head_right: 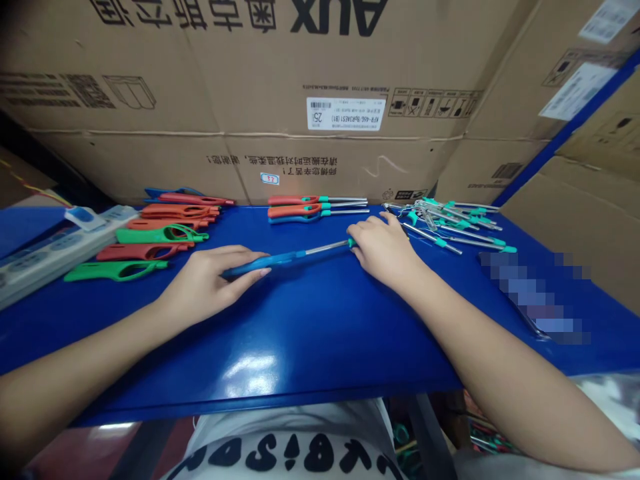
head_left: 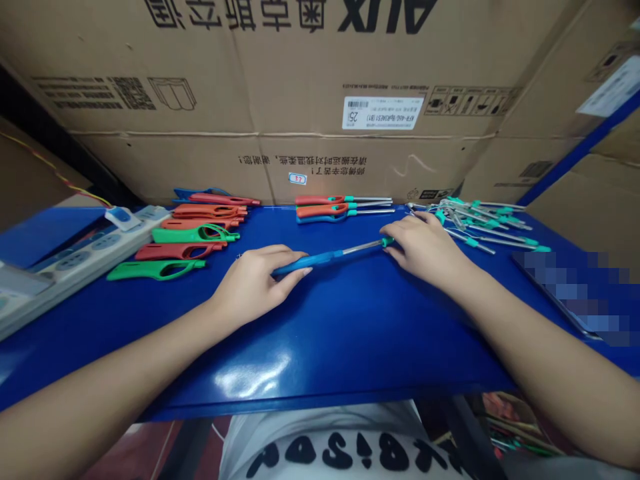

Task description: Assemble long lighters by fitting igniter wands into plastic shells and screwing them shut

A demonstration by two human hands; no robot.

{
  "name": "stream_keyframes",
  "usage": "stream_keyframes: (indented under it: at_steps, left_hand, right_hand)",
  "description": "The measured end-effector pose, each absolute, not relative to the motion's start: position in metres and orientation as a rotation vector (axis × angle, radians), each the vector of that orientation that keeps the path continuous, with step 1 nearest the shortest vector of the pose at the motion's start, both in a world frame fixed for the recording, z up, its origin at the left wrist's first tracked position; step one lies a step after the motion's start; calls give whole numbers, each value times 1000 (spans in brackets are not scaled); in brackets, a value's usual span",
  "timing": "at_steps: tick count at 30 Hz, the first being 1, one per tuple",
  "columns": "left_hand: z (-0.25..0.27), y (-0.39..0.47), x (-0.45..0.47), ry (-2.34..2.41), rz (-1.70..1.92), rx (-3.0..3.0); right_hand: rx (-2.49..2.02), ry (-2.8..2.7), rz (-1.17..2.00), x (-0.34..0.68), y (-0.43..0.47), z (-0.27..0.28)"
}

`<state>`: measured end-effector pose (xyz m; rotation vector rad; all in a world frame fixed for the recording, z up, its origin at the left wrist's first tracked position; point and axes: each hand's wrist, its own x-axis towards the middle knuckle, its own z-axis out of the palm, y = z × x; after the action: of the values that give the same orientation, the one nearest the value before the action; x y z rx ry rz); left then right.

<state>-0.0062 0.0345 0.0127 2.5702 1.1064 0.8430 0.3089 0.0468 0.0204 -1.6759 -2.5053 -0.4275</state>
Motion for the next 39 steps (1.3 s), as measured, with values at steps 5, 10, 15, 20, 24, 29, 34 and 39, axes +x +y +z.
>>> stream_keyframes:
  at_steps: [5,10,15,20,24,29,34,39]
  left_hand:
    - [11,35,-5,1092,850,2575]
    - [5,32,-1,948,858,2581]
    - [2,27,1,843,887,2542]
    - [2,25,3,865,916,2384]
    - [4,22,6,901,924,2282]
    - [7,19,7,933,892,2238]
    - [5,15,6,883,942,2328]
    - [1,13,3,719,954,2585]
  right_hand:
    - [-1503,-2553,-281,305,45,21]
    - [-1073,-2607,-55,284,32,12]
    - [-824,-2611,-127,272,24,2]
    - [-683,-2543,-348,269,22,1]
    - [-618,-2524,-435,266,18,2]
    - [-583,-2516,-464,263,16,0]
    - [-604,-2495,-347,262,15,-5]
    - [-639,-2524,-99,262,15,-10]
